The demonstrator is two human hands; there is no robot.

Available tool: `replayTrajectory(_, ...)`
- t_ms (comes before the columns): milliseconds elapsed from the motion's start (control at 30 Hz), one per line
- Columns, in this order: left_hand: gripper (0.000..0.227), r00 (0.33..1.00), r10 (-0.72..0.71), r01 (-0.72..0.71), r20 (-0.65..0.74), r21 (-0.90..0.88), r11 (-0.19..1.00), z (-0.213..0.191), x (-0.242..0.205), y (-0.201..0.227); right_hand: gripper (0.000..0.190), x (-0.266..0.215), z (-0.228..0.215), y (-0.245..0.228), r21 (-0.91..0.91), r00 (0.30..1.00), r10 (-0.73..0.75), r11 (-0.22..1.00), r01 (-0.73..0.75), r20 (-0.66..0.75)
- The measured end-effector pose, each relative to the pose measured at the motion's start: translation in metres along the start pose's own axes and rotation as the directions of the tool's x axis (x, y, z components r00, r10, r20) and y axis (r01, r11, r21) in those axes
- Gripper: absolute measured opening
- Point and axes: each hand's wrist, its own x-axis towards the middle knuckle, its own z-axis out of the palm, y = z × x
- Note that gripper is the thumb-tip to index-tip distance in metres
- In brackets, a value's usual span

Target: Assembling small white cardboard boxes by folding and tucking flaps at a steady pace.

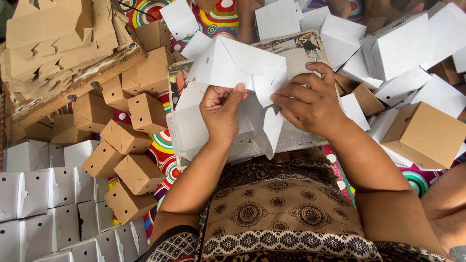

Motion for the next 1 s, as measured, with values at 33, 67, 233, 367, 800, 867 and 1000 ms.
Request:
replayTrajectory(33,0.015,1.0,-0.003,0.003,0.016,0.012,1.0,0.001,-0.003,-0.001,0.012,-0.001,0.001,0.001,-0.01,1.0,0.014,1.0,-0.014,-0.013)
replayTrajectory(67,0.015,1.0,-0.004,0.004,0.019,0.011,1.0,0.003,-0.006,-0.001,0.012,-0.002,0.002,0.001,-0.012,1.0,0.016,1.0,-0.016,-0.014)
replayTrajectory(233,0.023,0.996,-0.075,0.072,0.043,0.055,0.996,-0.001,-0.025,-0.03,0.01,-0.008,0.014,0.007,-0.029,0.989,0.099,0.994,-0.102,-0.112)
replayTrajectory(367,0.033,0.994,-0.109,0.108,0.032,0.024,0.994,-0.002,-0.026,-0.034,0.008,-0.006,0.024,0.004,-0.023,0.984,0.111,0.993,-0.115,-0.138)
replayTrajectory(800,0.059,0.676,-0.122,-0.375,0.727,0.482,0.792,0.001,-0.021,0.07,0.01,0.031,-0.009,0.065,0.024,0.799,0.502,0.842,-0.539,0.332)
replayTrajectory(867,0.068,0.639,-0.124,-0.529,0.759,0.551,0.646,-0.008,-0.015,0.072,0.013,0.021,0.015,0.102,-0.061,0.693,0.538,0.808,-0.585,0.48)
replayTrajectory(1000,0.06,0.436,-0.41,-0.776,0.801,0.566,0.279,-0.049,-0.003,0.033,0.027,-0.031,0.098,0.177,-0.005,0.463,0.329,0.82,-0.573,0.823)
